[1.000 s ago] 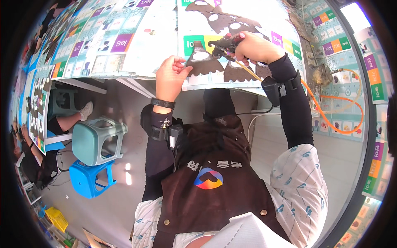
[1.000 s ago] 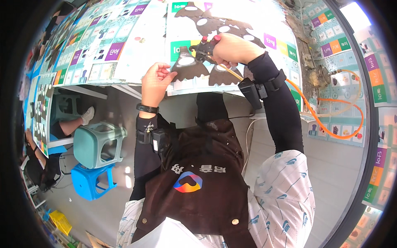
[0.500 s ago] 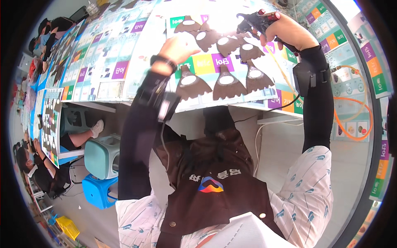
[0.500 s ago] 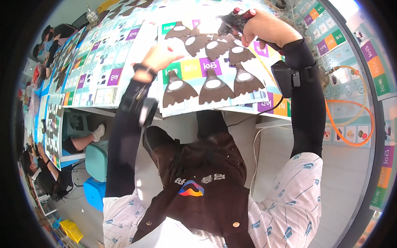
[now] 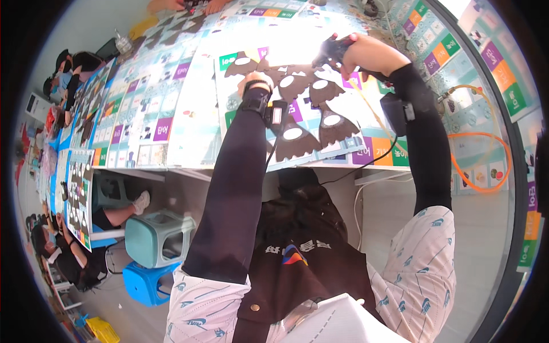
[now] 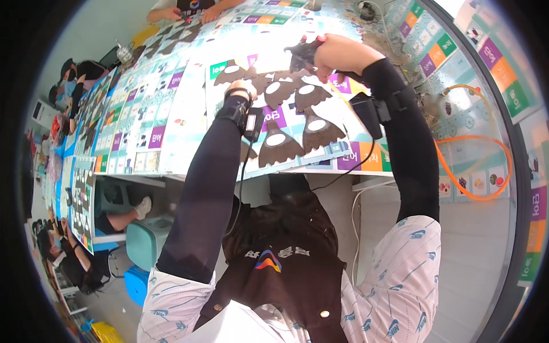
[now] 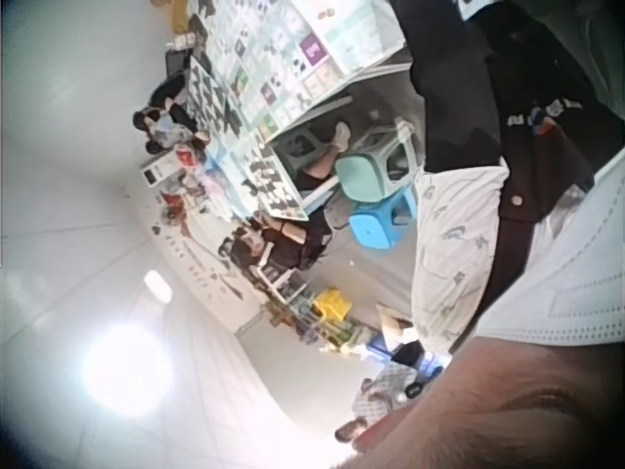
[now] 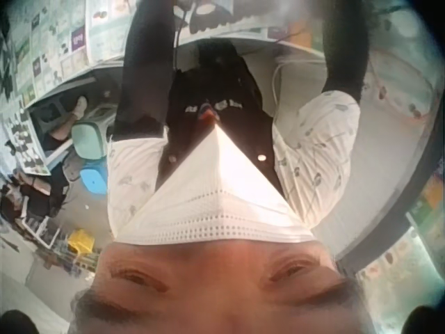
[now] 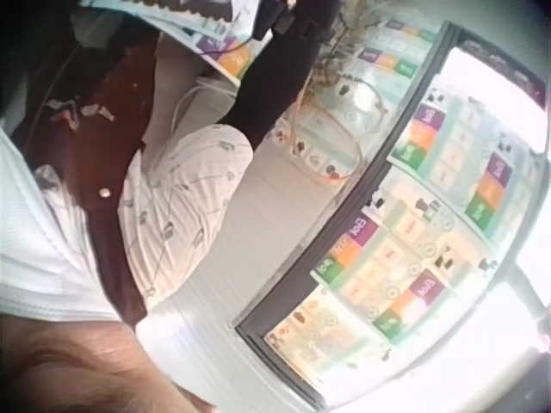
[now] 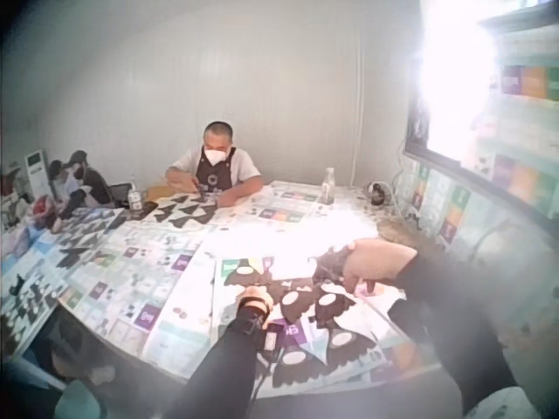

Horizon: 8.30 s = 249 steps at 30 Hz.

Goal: Applying glue to black fabric shoe components using a hot glue gun.

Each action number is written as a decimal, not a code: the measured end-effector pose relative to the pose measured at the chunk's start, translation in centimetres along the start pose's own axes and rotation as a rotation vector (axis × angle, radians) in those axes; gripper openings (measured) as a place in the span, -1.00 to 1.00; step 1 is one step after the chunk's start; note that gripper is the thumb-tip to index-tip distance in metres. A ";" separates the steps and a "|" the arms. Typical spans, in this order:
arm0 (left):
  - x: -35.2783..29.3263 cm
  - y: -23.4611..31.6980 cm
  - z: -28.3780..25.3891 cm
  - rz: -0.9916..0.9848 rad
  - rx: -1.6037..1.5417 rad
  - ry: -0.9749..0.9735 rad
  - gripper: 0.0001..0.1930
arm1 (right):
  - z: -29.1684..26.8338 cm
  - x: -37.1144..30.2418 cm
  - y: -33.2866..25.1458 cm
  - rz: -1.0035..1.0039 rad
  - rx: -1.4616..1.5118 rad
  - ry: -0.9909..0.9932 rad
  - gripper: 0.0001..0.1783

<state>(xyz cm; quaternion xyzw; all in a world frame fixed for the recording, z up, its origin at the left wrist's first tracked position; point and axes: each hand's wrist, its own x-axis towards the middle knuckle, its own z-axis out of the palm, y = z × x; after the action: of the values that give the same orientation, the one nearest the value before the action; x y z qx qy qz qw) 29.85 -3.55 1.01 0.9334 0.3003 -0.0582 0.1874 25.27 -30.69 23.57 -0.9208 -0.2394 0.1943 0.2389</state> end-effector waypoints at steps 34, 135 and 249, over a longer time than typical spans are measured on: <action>2.8 1.1 1.4 0.146 0.367 -0.034 -0.46 | -1.6 -3.2 2.7 -0.048 0.342 0.051 -0.73; -4.9 -16.6 -4.5 0.403 -0.194 -0.231 -0.54 | 14.3 14.1 -9.3 0.079 0.088 -0.273 -0.86; -11.6 -7.7 -2.2 1.127 0.477 0.205 -0.82 | 10.2 12.8 0.0 0.091 0.234 -0.172 -0.79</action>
<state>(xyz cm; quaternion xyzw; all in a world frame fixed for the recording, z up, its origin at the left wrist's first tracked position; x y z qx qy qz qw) 15.97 -3.16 3.19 0.9655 -0.2437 0.0743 -0.0544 30.87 -20.32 12.17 -0.8765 -0.1928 0.3095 0.3142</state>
